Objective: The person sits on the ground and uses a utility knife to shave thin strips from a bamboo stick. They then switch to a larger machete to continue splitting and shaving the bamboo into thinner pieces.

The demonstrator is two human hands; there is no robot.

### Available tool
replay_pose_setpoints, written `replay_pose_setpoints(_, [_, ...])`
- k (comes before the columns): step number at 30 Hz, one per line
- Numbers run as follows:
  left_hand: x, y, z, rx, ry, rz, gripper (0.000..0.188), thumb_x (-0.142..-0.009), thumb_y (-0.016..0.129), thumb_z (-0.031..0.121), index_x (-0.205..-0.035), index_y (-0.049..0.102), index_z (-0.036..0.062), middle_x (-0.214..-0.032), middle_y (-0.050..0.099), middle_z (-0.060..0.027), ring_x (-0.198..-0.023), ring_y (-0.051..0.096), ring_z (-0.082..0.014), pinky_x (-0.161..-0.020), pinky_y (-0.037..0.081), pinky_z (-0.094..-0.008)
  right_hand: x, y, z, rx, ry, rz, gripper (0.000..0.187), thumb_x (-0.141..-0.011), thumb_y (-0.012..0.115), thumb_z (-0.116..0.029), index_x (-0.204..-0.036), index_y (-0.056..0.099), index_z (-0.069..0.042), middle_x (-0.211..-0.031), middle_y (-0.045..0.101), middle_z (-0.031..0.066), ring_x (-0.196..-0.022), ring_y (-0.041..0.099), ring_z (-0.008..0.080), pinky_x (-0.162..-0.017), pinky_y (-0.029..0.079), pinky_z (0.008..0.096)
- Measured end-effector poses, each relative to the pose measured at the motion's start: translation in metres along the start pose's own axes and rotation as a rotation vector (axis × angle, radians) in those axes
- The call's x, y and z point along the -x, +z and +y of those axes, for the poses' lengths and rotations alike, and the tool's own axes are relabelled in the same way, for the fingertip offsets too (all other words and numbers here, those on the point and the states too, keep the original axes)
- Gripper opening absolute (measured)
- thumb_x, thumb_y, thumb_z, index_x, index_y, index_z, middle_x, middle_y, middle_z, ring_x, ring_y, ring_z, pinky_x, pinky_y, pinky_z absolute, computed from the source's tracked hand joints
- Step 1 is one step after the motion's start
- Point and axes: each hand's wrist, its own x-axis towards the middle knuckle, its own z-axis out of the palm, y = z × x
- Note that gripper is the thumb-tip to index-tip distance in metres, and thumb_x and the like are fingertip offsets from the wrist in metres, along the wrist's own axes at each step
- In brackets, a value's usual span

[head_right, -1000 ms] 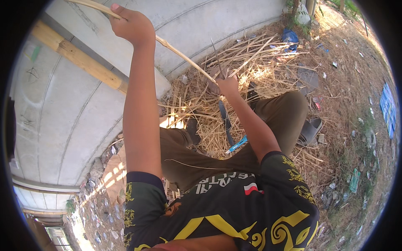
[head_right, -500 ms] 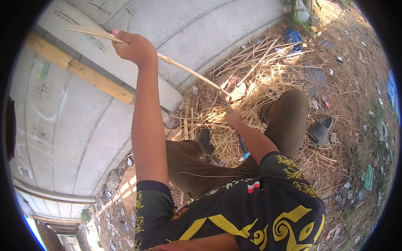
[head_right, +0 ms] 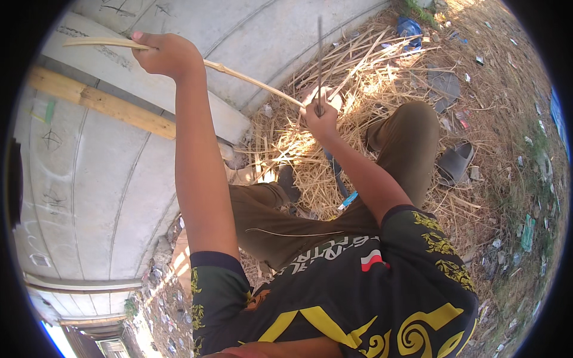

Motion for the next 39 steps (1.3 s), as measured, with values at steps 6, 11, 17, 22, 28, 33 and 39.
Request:
replay_pose_setpoints(6, [0.010,0.032,0.034,0.151,0.021,-0.079,0.058,-0.112,0.035,0.036,-0.131,0.043,-0.0183,-0.107,0.057,-0.0247,-0.093,0.061,-0.0269,-0.078,0.050,-0.0381,-0.042,-0.067,0.120,0.769,0.647,0.086,0.047,-0.090,0.071,-0.044,-0.076,0.069,0.000,-0.058,0.061,0.0103,-0.048,0.059,0.0199,-0.048,0.049,0.0351])
replay_pose_setpoints(11, [0.002,-0.008,-0.003,0.078,-0.053,0.004,0.057,-0.112,0.034,0.035,-0.129,0.043,-0.0183,-0.106,0.056,-0.0246,-0.090,0.059,-0.0259,-0.075,0.048,-0.0380,-0.025,-0.009,0.018,0.534,0.349,-0.064,0.028,-0.085,0.071,-0.025,-0.076,0.069,0.001,-0.058,0.059,0.0065,-0.051,0.058,0.0166,-0.049,0.045,0.0323])
replay_pose_setpoints(17, [-0.012,-0.002,-0.018,0.018,0.060,0.099,0.055,-0.112,0.034,0.035,-0.124,0.045,-0.0173,-0.106,0.056,-0.0252,-0.091,0.060,-0.0266,-0.073,0.048,-0.0396,-0.029,0.007,-0.088,-0.174,-0.356,-0.139,0.038,-0.096,0.069,-0.024,-0.067,0.057,-0.003,-0.056,0.049,-0.0044,-0.049,0.042,0.0051,-0.046,0.031,0.0305])
replay_pose_setpoints(22, [0.004,0.012,0.004,0.077,-0.035,-0.049,0.053,-0.112,0.033,0.033,-0.129,0.041,-0.0172,-0.116,0.054,-0.0278,-0.102,0.061,-0.0303,-0.077,0.048,-0.0394,-0.001,-0.076,0.125,0.947,0.746,-0.212,0.042,-0.088,0.066,-0.034,-0.100,0.069,0.006,-0.074,0.069,0.0193,-0.064,0.069,0.0334,-0.061,0.055,0.0410])
replay_pose_setpoints(28, [-0.003,0.006,-0.013,0.026,0.039,-0.032,0.053,-0.112,0.030,0.033,-0.130,0.039,-0.0159,-0.116,0.053,-0.0276,-0.101,0.061,-0.0299,-0.076,0.049,-0.0394,0.007,-0.058,0.124,0.230,1.114,0.290,0.014,-0.088,0.060,-0.017,-0.078,0.056,-0.008,-0.055,0.044,0.0027,-0.041,0.040,0.0144,-0.039,0.034,0.0315])
replay_pose_setpoints(33, [-0.003,0.015,-0.003,-0.018,-0.025,-0.034,0.050,-0.113,0.029,0.035,-0.120,0.042,-0.0128,-0.098,0.051,-0.0192,-0.083,0.056,-0.0235,-0.068,0.047,-0.0367,-0.023,-0.040,0.077,0.135,0.866,0.154,0.021,-0.086,0.064,-0.017,-0.076,0.054,-0.001,-0.054,0.046,0.0054,-0.042,0.044,0.0172,-0.040,0.037,0.0362])
replay_pose_setpoints(39, [-0.004,0.020,-0.006,0.016,0.058,-0.008,0.045,-0.113,0.029,0.035,-0.102,0.044,-0.0061,-0.080,0.047,-0.0078,-0.064,0.045,-0.0163,-0.060,0.044,-0.0341,-0.023,-0.025,0.065,0.175,0.833,-0.033,0.017,-0.083,0.066,-0.014,-0.080,0.057,0.001,-0.053,0.045,0.0034,-0.042,0.045,0.0159,-0.040,0.036,0.0356])
